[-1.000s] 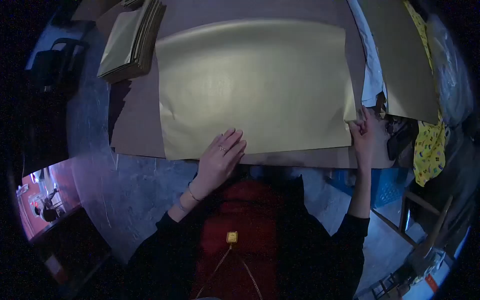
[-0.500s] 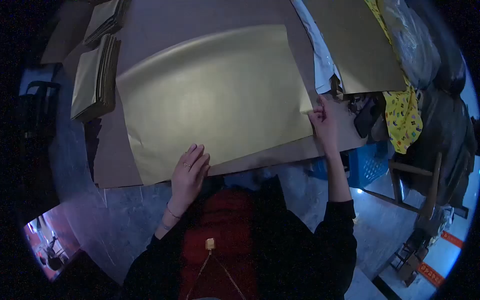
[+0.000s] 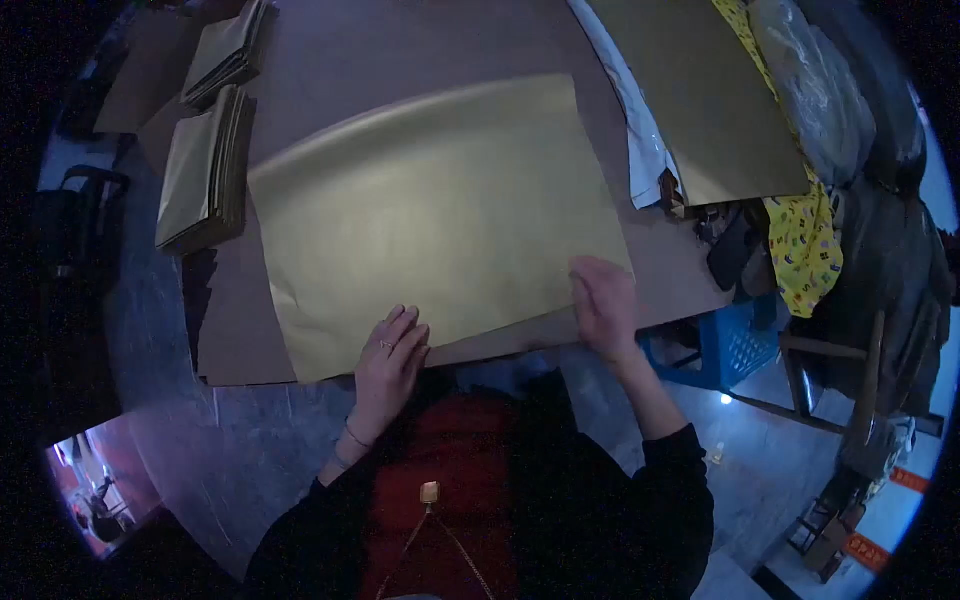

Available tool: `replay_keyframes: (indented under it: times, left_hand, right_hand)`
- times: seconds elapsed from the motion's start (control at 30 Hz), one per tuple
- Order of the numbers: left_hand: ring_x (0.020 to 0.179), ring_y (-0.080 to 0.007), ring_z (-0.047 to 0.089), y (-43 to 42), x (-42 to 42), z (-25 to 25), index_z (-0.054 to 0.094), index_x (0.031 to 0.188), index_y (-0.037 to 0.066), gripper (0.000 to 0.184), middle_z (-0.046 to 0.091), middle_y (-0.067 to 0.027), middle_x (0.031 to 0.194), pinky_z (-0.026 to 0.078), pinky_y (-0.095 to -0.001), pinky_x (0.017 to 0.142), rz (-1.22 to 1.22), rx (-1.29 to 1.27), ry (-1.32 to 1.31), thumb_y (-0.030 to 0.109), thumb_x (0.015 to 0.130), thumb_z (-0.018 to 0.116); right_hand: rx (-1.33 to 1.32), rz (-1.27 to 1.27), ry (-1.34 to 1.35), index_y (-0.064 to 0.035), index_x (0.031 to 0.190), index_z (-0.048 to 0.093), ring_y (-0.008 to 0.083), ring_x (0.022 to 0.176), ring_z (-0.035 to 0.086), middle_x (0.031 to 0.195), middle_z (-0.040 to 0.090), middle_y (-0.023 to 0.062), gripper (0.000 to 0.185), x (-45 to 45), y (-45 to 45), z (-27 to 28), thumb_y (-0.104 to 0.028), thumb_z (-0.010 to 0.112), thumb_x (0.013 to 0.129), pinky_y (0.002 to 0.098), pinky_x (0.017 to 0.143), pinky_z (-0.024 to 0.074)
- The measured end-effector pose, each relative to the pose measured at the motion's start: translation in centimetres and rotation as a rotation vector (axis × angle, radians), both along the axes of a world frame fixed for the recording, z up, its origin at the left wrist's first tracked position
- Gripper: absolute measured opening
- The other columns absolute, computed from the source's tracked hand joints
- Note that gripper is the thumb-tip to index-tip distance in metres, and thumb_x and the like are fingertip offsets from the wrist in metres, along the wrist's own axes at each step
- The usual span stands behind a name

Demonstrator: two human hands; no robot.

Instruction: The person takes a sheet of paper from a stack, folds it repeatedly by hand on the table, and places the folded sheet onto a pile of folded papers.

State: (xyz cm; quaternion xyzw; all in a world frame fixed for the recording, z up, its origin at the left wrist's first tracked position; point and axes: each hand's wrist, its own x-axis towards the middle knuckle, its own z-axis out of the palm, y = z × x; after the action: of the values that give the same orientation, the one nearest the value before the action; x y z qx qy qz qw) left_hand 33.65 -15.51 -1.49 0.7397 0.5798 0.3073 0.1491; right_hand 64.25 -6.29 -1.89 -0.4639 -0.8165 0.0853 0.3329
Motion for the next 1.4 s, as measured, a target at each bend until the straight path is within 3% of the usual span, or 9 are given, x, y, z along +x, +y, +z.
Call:
replay_keyframes:
  times: [0.1,0.17,0.37,0.5,0.6,0.77,0.87,1.23,1.4]
  left_hand:
    - [0.114,-0.0312,0.053,0.0,0.0,0.2,0.062,0.103,0.005,0.026,0.056,-0.0122,0.119,0.044,-0.0443,0.093,0.007,-0.043,-0.018,0.007,0.078,0.067]
    - [0.111,-0.0316,0.055,0.1,0.0,0.3,0.061,0.101,0.005,0.029,0.058,-0.0107,0.116,0.047,-0.0409,0.090,0.025,0.027,0.004,0.004,0.073,0.070]
    - [0.115,-0.0283,0.052,-0.1,-0.1,-0.2,0.062,0.105,0.005,0.028,0.056,-0.0112,0.120,0.043,-0.0436,0.094,0.009,-0.006,0.013,0.008,0.078,0.066]
    - [0.115,-0.0296,0.052,0.0,-0.1,-0.2,0.062,0.103,0.005,0.025,0.057,-0.0106,0.119,0.043,-0.0425,0.093,-0.009,-0.024,0.009,0.008,0.078,0.066]
    - [0.115,-0.0302,0.052,0.0,0.0,0.3,0.062,0.101,0.004,0.023,0.056,-0.0111,0.120,0.043,-0.0430,0.093,-0.022,-0.002,0.026,0.009,0.079,0.067]
    - [0.115,-0.0314,0.052,0.1,-0.1,0.5,0.061,0.102,0.004,0.025,0.056,-0.0115,0.120,0.044,-0.0434,0.093,-0.018,0.010,0.039,0.008,0.078,0.067]
    - [0.114,-0.0320,0.052,0.1,-0.2,0.0,0.061,0.102,0.004,0.025,0.056,-0.0117,0.120,0.044,-0.0428,0.093,-0.027,-0.013,0.034,0.007,0.077,0.067]
    - [0.114,-0.0312,0.053,0.1,0.0,0.1,0.062,0.100,0.004,0.024,0.057,-0.0119,0.117,0.044,-0.0419,0.091,0.002,0.030,-0.007,0.006,0.077,0.068]
    - [0.113,-0.0310,0.053,0.2,0.1,0.1,0.062,0.100,0.004,0.025,0.057,-0.0119,0.117,0.045,-0.0415,0.091,0.002,0.049,0.009,0.007,0.076,0.068]
  right_hand:
    - [-0.178,0.422,-0.210,-0.0097,0.121,0.053,0.0245,0.116,0.051,0.128,0.052,0.0089,0.039,-5.7,-2.6,0.2,-0.016,0.061,0.083,0.0396,0.098,0.0381]
    - [-0.107,0.578,-0.238,-0.0086,0.122,0.053,0.0248,0.119,0.049,0.130,0.050,0.0099,0.045,-8.2,-3.8,-0.9,-0.017,0.063,0.079,0.0422,0.103,0.0340]
    - [-0.151,0.611,-0.346,-0.0106,0.123,0.054,0.0221,0.120,0.049,0.131,0.050,0.0088,0.045,-10.0,-3.7,-0.3,-0.016,0.063,0.079,0.0414,0.104,0.0328]
    - [-0.204,0.501,-0.245,-0.0077,0.122,0.052,0.0271,0.120,0.047,0.133,0.047,0.0120,0.043,-8.4,-3.4,-0.7,-0.013,0.058,0.080,0.0418,0.100,0.0365]
    - [-0.123,0.233,0.097,-0.0031,0.115,0.054,0.0344,0.103,0.055,0.116,0.056,0.0170,0.038,-7.1,-2.5,-0.1,0.000,0.059,0.078,0.0428,0.089,0.0443]
    - [-0.283,-0.345,0.331,-0.0011,0.117,0.052,0.0257,0.105,0.055,0.113,0.056,0.0142,0.027,-2.1,-1.1,-0.2,-0.003,0.052,0.090,0.0326,0.091,0.0434]
    - [-0.328,-0.445,0.651,-0.0001,0.121,0.049,0.0187,0.107,0.053,0.114,0.055,0.0110,0.029,2.3,0.5,-3.0,-0.006,0.050,0.093,0.0293,0.093,0.0413]
    - [-0.408,-0.493,0.738,0.0009,0.128,0.044,0.0182,0.110,0.051,0.119,0.052,0.0116,0.035,4.2,1.6,-4.4,-0.009,0.049,0.094,0.0299,0.096,0.0395]
    - [-0.345,-0.452,0.565,0.0004,0.126,0.045,0.0184,0.108,0.052,0.118,0.054,0.0111,0.038,4.1,1.4,-4.3,-0.007,0.054,0.090,0.0304,0.094,0.0408]
